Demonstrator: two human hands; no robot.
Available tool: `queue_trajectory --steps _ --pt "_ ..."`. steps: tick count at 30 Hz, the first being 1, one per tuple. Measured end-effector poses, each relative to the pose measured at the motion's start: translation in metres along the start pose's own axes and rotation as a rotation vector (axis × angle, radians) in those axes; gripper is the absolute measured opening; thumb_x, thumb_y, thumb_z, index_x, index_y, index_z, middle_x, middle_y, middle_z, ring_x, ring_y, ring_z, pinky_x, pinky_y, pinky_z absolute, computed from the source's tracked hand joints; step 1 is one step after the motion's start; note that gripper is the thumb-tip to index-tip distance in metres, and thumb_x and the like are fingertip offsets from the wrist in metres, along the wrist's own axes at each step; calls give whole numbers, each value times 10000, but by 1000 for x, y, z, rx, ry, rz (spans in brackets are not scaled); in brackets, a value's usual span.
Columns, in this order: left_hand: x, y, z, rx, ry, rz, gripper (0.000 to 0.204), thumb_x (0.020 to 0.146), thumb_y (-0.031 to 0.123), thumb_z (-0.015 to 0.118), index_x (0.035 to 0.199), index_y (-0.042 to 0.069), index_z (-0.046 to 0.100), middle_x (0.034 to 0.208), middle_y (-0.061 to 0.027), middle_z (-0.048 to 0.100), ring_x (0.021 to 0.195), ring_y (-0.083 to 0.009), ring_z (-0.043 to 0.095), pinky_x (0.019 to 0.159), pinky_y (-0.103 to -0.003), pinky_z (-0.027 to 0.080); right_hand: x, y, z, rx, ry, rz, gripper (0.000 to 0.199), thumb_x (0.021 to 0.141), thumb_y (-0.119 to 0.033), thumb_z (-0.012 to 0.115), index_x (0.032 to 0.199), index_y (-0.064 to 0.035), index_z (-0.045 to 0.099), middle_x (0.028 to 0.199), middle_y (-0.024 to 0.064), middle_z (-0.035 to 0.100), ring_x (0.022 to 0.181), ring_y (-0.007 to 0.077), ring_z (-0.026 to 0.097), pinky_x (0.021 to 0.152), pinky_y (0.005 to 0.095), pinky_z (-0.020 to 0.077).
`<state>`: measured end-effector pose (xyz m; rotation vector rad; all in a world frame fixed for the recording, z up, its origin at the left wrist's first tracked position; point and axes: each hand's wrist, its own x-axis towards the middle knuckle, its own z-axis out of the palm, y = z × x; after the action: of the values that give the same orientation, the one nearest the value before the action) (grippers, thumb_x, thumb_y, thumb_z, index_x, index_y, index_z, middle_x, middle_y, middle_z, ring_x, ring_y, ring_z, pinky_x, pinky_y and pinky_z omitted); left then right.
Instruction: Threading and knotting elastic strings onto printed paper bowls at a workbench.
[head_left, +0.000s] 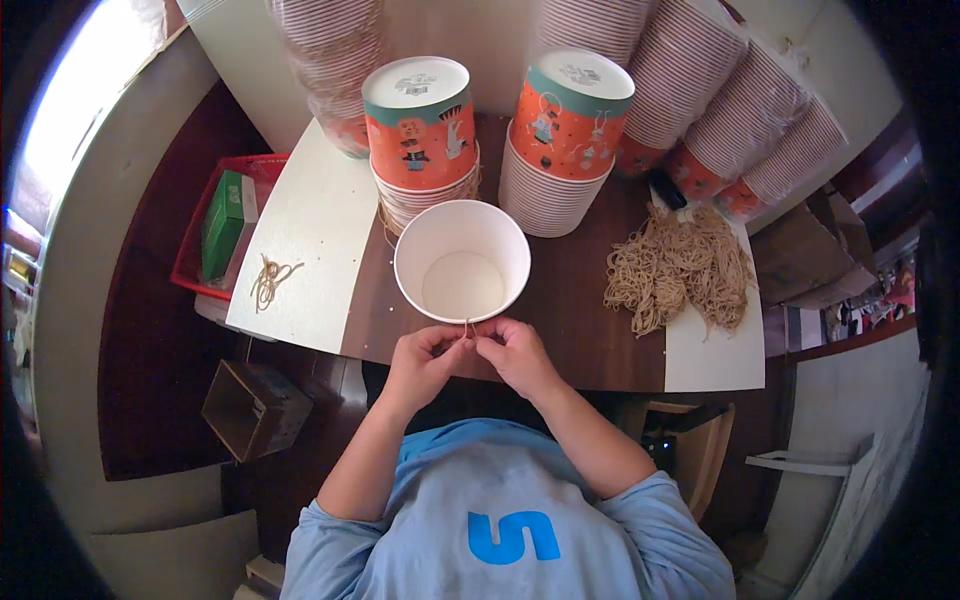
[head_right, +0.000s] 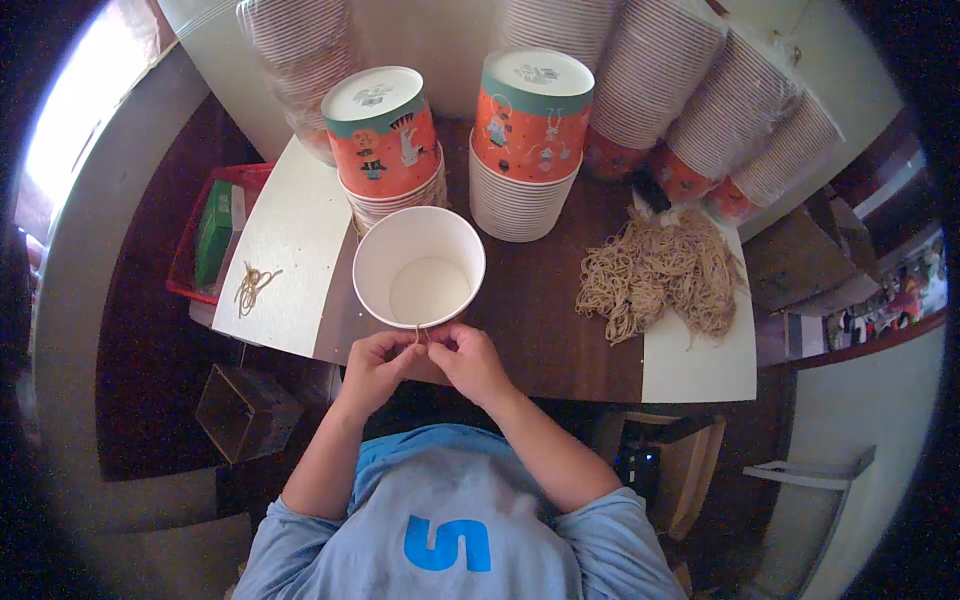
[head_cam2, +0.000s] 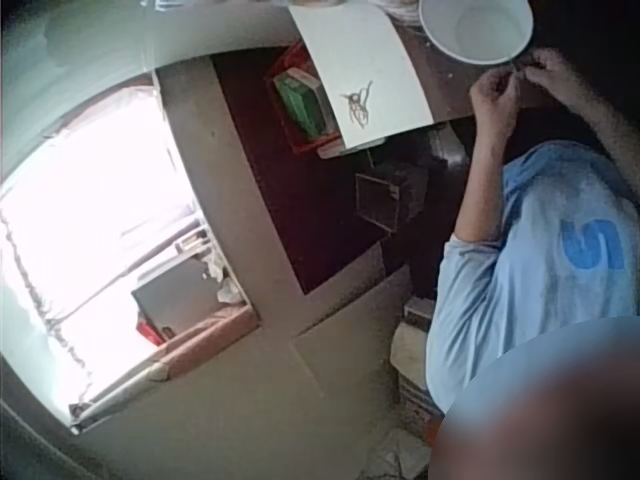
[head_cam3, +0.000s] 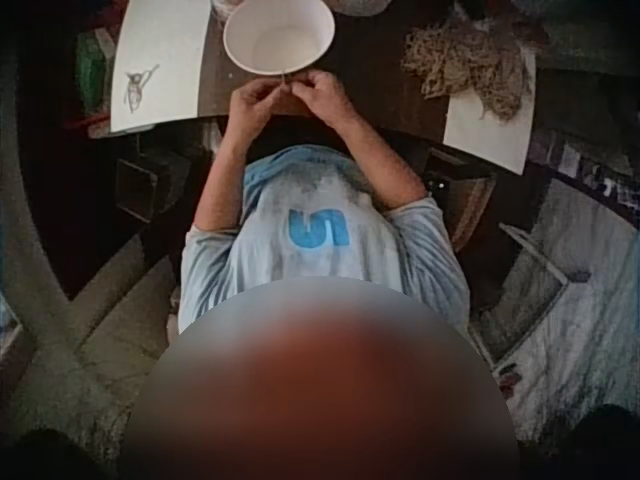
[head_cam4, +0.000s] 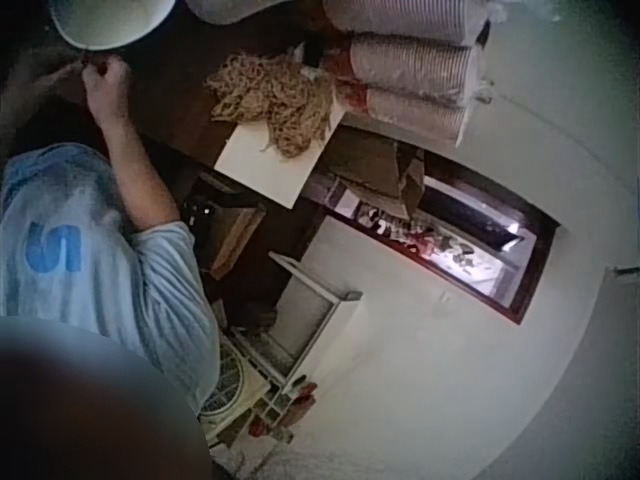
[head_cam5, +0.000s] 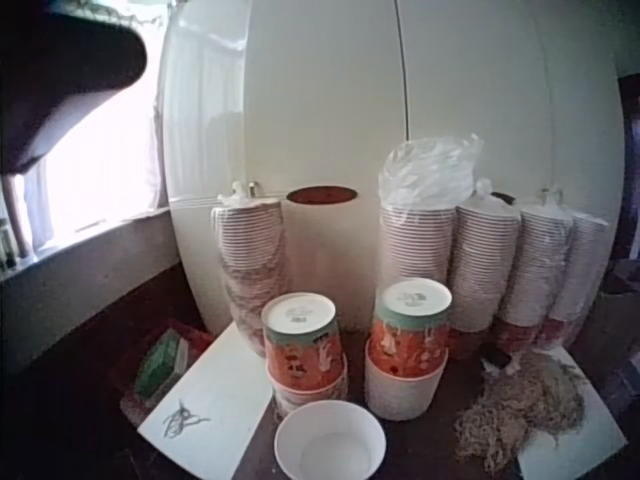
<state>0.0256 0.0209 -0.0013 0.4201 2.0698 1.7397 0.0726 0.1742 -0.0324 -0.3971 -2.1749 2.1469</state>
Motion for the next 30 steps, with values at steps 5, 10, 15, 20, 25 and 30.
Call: queue_trajectory --steps 5,10,15,20,25,30 --pt "-1 2 -6 17 55 -6 120 824 79 642 881 -25 655 759 -22 651 687 -55 570 617 -207 469 0 -12 -6 -88 4 -4 138 833 -125 614 887 -2 646 810 19 644 731 65 551 658 231 459" --pt "0 -1 -10 -43 76 -57 118 835 111 635 816 -5 644 712 3 623 632 -40 538 569 -188 427 -2 -21 -7 -108 9 -6 147 841 -134 608 903 -6 644 817 23 645 730 67 552 660 234 458" --pt "1 -3 -10 -113 63 -59 119 846 113 626 819 -2 638 708 5 618 629 -43 536 572 -189 428 -3 -10 -4 250 -47 110 165 847 -136 613 963 -21 632 886 21 640 780 73 560 711 228 455" --pt "-1 -8 -6 -158 61 -31 112 850 110 621 849 -1 635 743 4 621 660 -44 542 581 -187 430 -7 -8 7 420 -117 150 146 859 -160 618 898 -22 642 841 -9 628 754 46 532 663 208 441" --pt "-1 -7 -6 -94 62 -3 119 848 104 620 878 -10 633 777 -3 626 683 -50 549 602 -193 446 -5 -2 8 340 -59 85 145 857 -166 623 858 -23 644 792 -17 625 712 42 523 637 208 437" --pt "-1 -1 0 -193 56 -11 153 843 113 635 930 -12 647 797 -18 641 699 -54 561 606 -200 455 -7 -16 8 191 -45 14 156 853 -163 622 816 -14 647 742 -12 628 663 49 523 601 219 436"
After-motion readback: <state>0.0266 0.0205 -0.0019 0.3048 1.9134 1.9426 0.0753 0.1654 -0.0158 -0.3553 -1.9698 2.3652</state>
